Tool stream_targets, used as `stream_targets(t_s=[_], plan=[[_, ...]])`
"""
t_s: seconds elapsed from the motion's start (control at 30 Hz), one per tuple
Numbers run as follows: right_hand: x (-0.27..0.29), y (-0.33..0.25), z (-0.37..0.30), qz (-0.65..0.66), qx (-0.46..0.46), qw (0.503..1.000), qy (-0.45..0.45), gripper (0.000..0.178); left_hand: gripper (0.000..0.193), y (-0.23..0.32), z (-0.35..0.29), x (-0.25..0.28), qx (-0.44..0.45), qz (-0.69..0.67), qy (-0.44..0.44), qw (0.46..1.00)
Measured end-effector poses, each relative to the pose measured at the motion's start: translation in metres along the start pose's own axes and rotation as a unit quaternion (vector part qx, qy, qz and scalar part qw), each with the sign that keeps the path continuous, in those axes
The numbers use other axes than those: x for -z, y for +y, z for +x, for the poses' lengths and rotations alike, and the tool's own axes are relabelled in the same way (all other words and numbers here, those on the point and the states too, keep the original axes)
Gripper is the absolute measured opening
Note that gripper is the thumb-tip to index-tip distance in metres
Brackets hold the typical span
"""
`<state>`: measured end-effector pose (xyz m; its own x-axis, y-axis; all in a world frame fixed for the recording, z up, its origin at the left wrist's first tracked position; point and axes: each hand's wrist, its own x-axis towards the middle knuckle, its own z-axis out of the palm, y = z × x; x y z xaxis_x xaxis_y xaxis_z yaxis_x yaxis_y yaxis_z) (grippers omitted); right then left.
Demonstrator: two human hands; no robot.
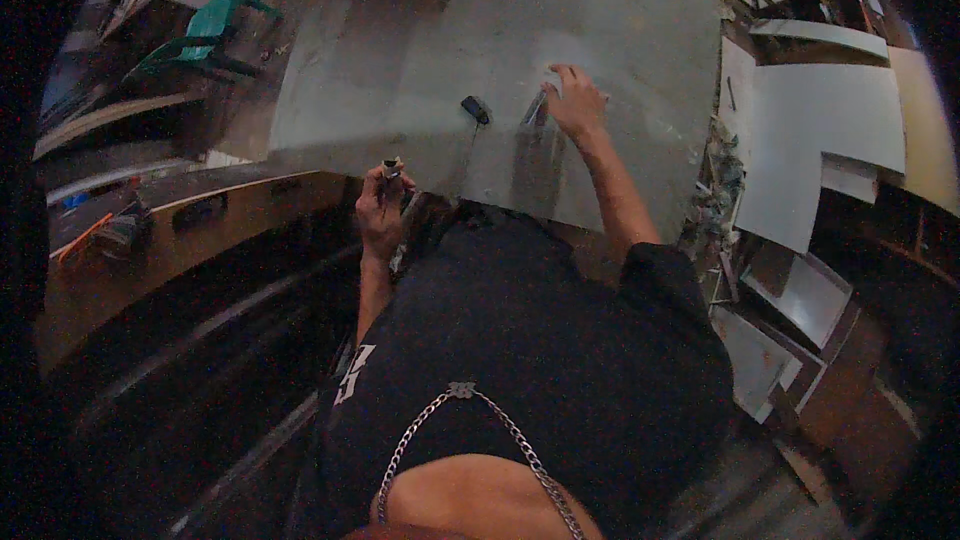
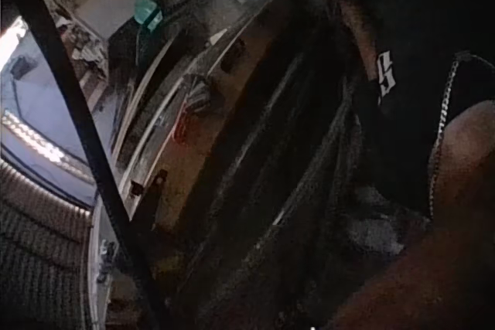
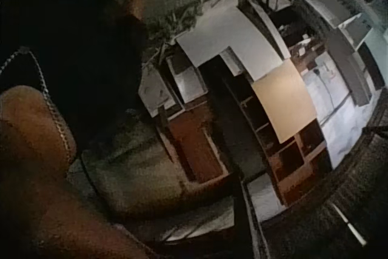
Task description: The person prepares furniture components by trimming edges with a tool and sanding a laminate piece using a sanding block.
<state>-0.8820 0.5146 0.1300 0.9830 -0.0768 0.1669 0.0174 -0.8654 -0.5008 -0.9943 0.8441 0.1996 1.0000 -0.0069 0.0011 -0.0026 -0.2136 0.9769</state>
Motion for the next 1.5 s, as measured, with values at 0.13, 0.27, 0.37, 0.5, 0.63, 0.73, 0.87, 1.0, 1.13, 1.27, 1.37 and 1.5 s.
stream_targets(t_s=[0.13, 0.27, 0.37, 0.5, 0.63, 0.73, 0.87, 1.0, 1.13, 1.27, 1.37, 1.5], plan=[[-0.038, -0.054, -0.003, 0.040, 0.071, 0.982, -0.169, 0.037, 0.018, -0.013, -0.005, 0.008, -0.029, -0.010, 0.023, 0.999], [-0.072, -0.082, -0.006, -0.001, 0.108, 0.983, -0.145, 0.037, 0.020, -0.004, -0.002, 0.006, -0.011, 0.020, 0.036, 0.999], [-0.077, -0.075, -0.005, 0.164, 0.031, 0.974, -0.156, 0.033, 0.019, 0.007, 0.001, 0.000, -0.023, 0.011, 0.051, 0.998], [-0.033, -0.135, -0.004, 0.496, -0.031, 0.838, -0.226, 0.021, 0.023, 0.025, -0.001, 0.016, -0.053, 0.015, 0.066, 0.996], [0.032, -0.181, -0.007, 0.534, 0.102, 0.795, -0.268, 0.013, 0.025, 0.035, -0.003, 0.023, -0.073, 0.039, 0.071, 0.994], [0.055, -0.202, -0.006, 0.459, 0.235, 0.818, -0.254, 0.016, 0.025, 0.047, -0.003, 0.025, -0.083, 0.040, 0.083, 0.992], [0.049, -0.210, -0.013, 0.444, 0.257, 0.823, -0.243, 0.019, 0.026, 0.040, -0.004, 0.028, -0.112, 0.034, 0.089, 0.989], [0.039, -0.229, -0.021, 0.411, 0.304, 0.833, -0.214, 0.019, 0.025, 0.034, -0.013, 0.043, -0.129, 0.076, 0.106, 0.983], [0.032, -0.251, -0.038, 0.414, 0.314, 0.824, -0.224, 0.014, 0.023, 0.032, -0.033, 0.061, -0.118, 0.100, 0.125, 0.980], [0.007, -0.263, -0.046, 0.510, 0.212, 0.799, -0.240, 0.017, 0.022, 0.037, -0.035, 0.077, -0.140, 0.104, 0.146, 0.974], [-0.008, -0.274, -0.058, 0.514, 0.202, 0.800, -0.236, 0.017, 0.023, 0.026, -0.043, 0.088, -0.119, 0.162, 0.140, 0.970], [-0.017, -0.297, -0.061, 0.501, 0.194, 0.800, -0.266, 0.020, 0.028, 0.019, -0.044, 0.102, -0.126, 0.165, 0.162, 0.965]])
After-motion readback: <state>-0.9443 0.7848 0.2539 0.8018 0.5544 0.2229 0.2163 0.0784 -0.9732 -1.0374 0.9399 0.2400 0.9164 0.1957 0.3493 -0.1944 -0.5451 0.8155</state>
